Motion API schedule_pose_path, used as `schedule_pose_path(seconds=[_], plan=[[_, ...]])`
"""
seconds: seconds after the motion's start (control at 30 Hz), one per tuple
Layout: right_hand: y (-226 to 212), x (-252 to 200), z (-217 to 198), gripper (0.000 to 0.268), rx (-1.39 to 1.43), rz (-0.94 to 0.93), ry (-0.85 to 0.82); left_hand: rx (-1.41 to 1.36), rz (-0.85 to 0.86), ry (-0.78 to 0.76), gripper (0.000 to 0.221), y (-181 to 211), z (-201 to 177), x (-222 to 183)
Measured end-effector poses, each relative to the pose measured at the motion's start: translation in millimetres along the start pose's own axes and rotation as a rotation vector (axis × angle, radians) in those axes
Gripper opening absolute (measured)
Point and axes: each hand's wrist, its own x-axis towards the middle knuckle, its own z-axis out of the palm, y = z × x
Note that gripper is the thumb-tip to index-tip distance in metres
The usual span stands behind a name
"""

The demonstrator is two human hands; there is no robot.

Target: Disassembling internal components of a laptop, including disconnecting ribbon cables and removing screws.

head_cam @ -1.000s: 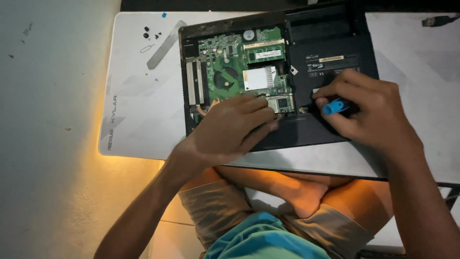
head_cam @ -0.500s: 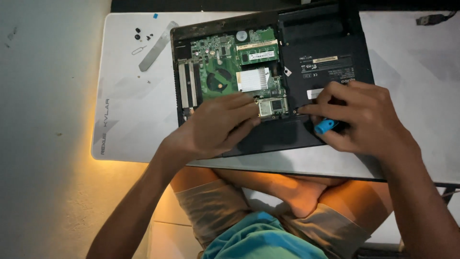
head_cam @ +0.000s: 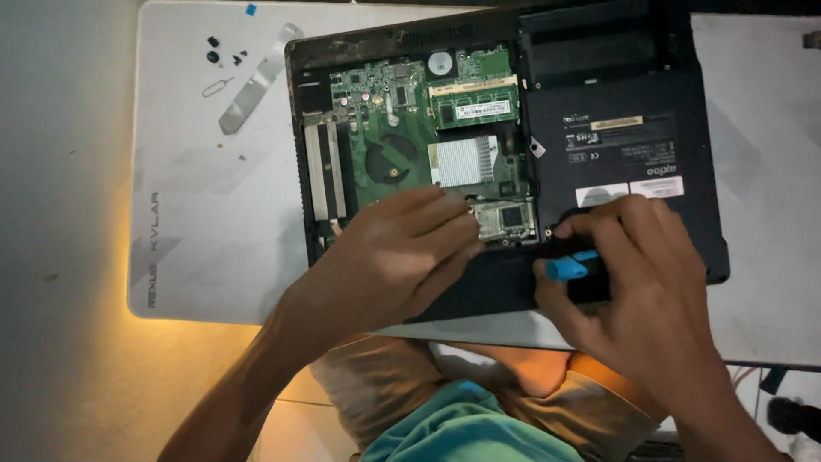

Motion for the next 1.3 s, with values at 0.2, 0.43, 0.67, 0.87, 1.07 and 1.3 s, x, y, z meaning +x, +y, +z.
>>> schedule_pose_path(seconds=[0.2, 0.43, 0.67, 0.87, 1.07, 1.3], plan=[[10.1, 0.0, 7.4, 0.038, 0.015, -0.034, 0.068, 0.033, -0.042, 0.009, 0.01, -2.8, 4.4, 0.3], [12.6, 3.0, 3.3, 0.033, 0.049, -0.033, 0.029, 0.077, -0.119, 0.074, 0.006, -2.7, 9.6, 1.6], [12.2, 5.2, -4.9, 0.032, 0.115, 0.016, -0.046, 0.082, -0.138, 0.054, 0.01, 0.3, 9.6, 4.3], [40.9, 4.7, -16.2, 0.048, 0.044, -0.071, -0.196, 0.094, -0.207, 0.036, 0.007, 1.7, 9.4, 5.4], [179.2, 8.8, -22.3, 0.058, 0.503, 0.032, -0.273, 0.078, -0.222, -0.012, 0.007, 0.0, 9.4, 5.6], [162.6, 26.0, -8.2, 0.049, 0.997, 0.076, -0.222, 0.053, -0.309, -0.072, 0.017, 2.1, 6.5, 10.9]])
